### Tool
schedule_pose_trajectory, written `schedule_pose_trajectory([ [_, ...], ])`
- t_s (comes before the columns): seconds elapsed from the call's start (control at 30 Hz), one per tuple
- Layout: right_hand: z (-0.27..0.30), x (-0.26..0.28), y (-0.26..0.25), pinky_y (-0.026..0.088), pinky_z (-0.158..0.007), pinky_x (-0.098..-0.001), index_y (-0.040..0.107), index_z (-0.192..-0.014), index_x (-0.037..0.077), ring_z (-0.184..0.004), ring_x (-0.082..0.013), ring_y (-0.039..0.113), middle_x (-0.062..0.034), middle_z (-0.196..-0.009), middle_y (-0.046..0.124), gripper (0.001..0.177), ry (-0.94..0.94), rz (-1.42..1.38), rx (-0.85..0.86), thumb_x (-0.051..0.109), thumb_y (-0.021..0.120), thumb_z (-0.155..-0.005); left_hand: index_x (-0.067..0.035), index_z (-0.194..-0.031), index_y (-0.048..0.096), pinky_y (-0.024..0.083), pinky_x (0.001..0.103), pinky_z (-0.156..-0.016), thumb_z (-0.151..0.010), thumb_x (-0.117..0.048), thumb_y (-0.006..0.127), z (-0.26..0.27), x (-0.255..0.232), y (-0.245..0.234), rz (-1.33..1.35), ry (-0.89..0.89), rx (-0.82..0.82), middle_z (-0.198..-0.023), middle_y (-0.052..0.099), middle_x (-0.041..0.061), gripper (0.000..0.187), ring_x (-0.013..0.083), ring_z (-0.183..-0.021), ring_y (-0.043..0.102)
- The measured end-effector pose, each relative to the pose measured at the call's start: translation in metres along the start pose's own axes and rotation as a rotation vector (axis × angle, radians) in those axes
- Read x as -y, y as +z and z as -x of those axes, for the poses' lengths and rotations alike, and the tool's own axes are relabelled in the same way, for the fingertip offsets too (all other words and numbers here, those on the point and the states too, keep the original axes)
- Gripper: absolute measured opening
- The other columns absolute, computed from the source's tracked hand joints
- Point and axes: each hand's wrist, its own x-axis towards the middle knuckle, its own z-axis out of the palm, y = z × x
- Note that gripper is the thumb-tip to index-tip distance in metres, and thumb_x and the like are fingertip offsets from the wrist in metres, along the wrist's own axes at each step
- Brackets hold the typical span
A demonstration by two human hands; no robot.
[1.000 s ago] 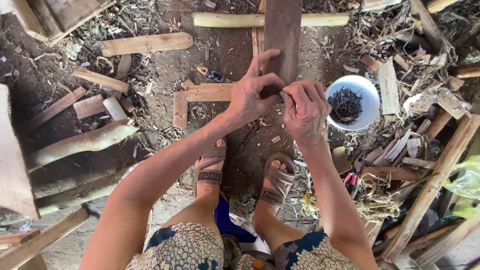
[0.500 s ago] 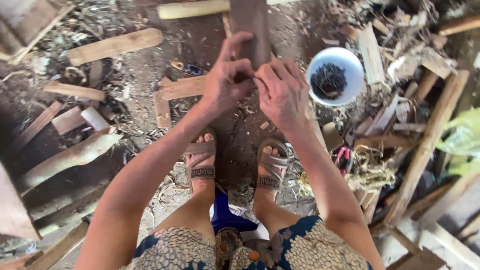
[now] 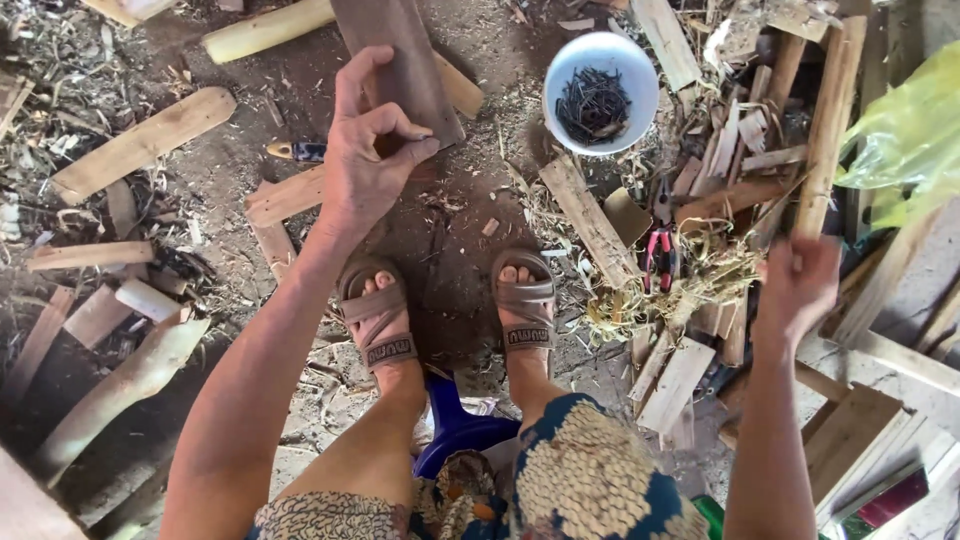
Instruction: The person sits on the ground holding a wooden board and hammers nails into it, picking nails one at a time from a bowl and positioning them along the board edge before striking them with a hammer. They reposition the board between nails and continue driving nails along its length.
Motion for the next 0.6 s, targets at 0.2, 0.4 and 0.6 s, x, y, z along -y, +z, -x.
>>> schedule_pose_trajectory([
  [0.2, 0.106, -0.155, -0.036, 0.049, -0.053, -0.0502, 0.062, -0.096, 0.006, -0.072, -0.0366, 0.06, -0.0229, -0.089, 0.059, 0.031, 0.178, 1.236, 0.064, 0.036, 0.062, -0.098, -0.003, -0.075, 0.064, 0.047, 0.034, -0.106, -0.078, 0.001, 0.082, 0.0, 0.0, 0.001, -0.028, -0.014, 0.0, -0.143, 0.035, 0.004, 0.018, 0.0199, -0.131, 0.045],
  [0.4, 0.157, -0.135, -0.002, 0.046, -0.082, -0.0496, 0.06, -0.094, 0.005, -0.1, -0.037, 0.054, -0.0161, -0.104, 0.058, 0.019, 0.257, 0.887, -0.071, 0.019, 0.07, -0.087, -0.003, -0.075, 0.063, 0.046, 0.035, -0.108, -0.079, 0.002, 0.082, 0.004, 0.001, 0.0, -0.019, 0.001, 0.0, -0.143, 0.034, 0.005, 0.019, 0.0212, -0.131, 0.045],
  [0.6, 0.146, -0.123, 0.002, 0.049, -0.077, -0.0441, 0.06, -0.103, 0.007, -0.09, -0.0306, 0.06, -0.015, -0.1, 0.061, 0.037, 0.364, 0.808, 0.054, 0.04, 0.063, -0.088, -0.001, -0.074, 0.062, 0.047, 0.035, -0.102, -0.077, 0.002, 0.08, -0.001, 0.002, 0.0, -0.04, -0.026, -0.008, -0.143, 0.035, 0.006, 0.019, 0.0219, -0.128, 0.048],
])
